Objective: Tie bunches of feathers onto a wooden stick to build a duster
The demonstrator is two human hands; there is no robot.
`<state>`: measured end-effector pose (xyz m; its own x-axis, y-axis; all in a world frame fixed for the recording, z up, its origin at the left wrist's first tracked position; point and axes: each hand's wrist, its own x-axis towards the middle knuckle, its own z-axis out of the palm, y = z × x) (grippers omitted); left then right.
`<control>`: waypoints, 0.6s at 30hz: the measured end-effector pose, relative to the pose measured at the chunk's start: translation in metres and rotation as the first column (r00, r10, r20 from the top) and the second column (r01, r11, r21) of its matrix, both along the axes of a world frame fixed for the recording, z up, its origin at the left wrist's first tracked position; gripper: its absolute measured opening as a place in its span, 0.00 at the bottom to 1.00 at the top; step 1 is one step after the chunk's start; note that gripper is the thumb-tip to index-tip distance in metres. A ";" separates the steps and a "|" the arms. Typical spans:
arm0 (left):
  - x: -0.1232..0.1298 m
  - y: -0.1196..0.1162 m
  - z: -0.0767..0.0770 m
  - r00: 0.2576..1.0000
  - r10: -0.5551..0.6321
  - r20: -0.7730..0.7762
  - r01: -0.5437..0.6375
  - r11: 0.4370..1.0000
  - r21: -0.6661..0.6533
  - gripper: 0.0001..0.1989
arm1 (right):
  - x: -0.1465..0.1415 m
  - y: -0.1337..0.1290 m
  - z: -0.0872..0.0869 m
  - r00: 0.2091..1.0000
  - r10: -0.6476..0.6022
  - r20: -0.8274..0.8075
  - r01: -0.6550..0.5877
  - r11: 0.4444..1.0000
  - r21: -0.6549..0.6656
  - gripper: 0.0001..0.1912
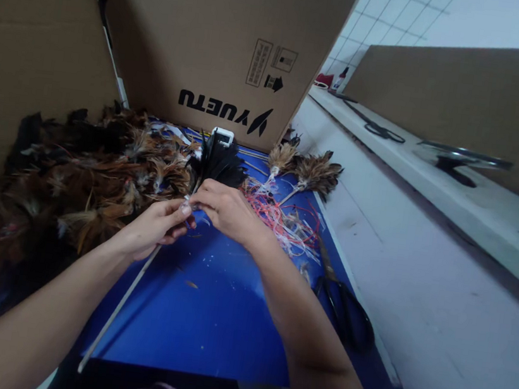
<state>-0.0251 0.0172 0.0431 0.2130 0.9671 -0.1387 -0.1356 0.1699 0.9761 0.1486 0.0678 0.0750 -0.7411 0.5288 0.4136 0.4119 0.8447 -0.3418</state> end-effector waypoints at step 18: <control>-0.006 0.006 -0.003 0.982 0.038 0.187 -0.044 0.999 0.028 0.16 | 0.015 0.005 0.015 0.770 -0.457 -0.444 0.353 0.886 -0.300 0.10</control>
